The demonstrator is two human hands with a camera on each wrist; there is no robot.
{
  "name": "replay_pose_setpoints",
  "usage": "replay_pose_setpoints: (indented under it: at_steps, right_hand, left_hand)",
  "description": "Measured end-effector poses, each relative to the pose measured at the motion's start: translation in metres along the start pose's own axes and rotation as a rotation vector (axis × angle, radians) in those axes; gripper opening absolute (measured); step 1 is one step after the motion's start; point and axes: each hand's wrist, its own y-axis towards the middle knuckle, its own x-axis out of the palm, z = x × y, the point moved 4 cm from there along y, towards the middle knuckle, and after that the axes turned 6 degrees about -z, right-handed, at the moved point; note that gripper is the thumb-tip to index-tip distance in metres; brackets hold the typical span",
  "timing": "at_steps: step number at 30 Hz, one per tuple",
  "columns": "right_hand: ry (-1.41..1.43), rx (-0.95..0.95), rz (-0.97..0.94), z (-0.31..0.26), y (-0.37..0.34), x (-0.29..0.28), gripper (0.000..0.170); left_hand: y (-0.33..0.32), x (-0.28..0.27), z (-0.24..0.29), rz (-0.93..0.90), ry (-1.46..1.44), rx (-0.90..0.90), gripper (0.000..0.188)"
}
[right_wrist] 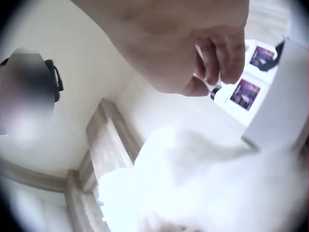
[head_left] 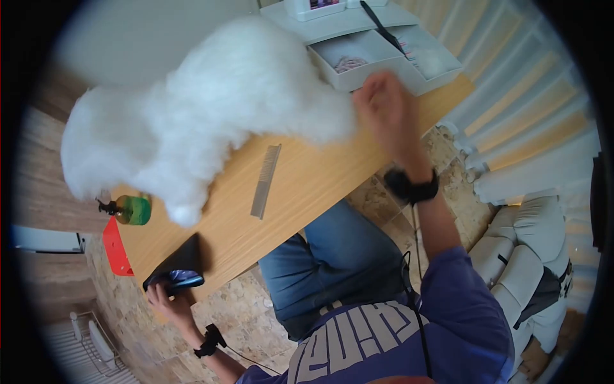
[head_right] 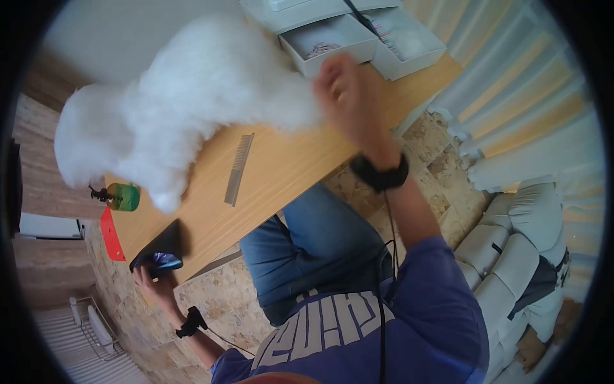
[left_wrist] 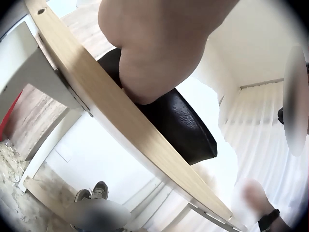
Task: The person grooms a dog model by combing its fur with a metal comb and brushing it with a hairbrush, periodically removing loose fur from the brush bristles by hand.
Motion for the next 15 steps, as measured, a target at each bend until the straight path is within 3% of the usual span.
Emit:
replay_pose_setpoints:
  at_steps: [1,3,5,6,8,9,11,13,15]
  right_hand:
    - [-0.131,-0.089,0.087,0.008,0.025,-0.020,0.015]
    - [-0.376,-0.196,0.132,0.037,0.078,-0.044,0.014]
    - [-0.583,-0.150,0.052,0.080,0.134,-0.054,0.037]
    - [-0.622,-0.051,-0.016,0.102,0.156,-0.056,0.038]
    - [-0.641,0.104,-0.155,0.152,0.191,-0.053,0.040]
    - [-0.622,0.153,-0.223,0.166,0.198,-0.047,0.040]
    - [-0.675,0.101,-0.327,0.182,0.199,-0.039,0.039]
    - [-0.750,0.059,-0.431,0.202,0.201,-0.037,0.039]
    - [-0.796,-0.184,-0.248,0.224,0.205,-0.044,0.038]
  left_hand:
    - [-0.003,0.003,-0.010,0.062,0.011,-0.025,0.034]
    - [0.005,0.000,-0.014,0.003,0.002,-0.115,0.034]
    - [0.007,-0.001,-0.026,-0.096,0.046,-0.266,0.036]
    - [0.006,0.005,-0.028,-0.092,0.055,-0.275,0.036]
    - [0.004,0.011,-0.030,0.097,0.308,-0.237,0.040]
    - [0.004,0.015,-0.031,0.046,0.303,-0.293,0.041]
    - [0.009,0.014,-0.029,-0.093,0.192,-0.331,0.041]
    - [0.013,0.009,-0.019,-0.105,0.008,-0.194,0.041]
    - [0.011,0.006,-0.014,-0.139,-0.057,-0.164,0.040]
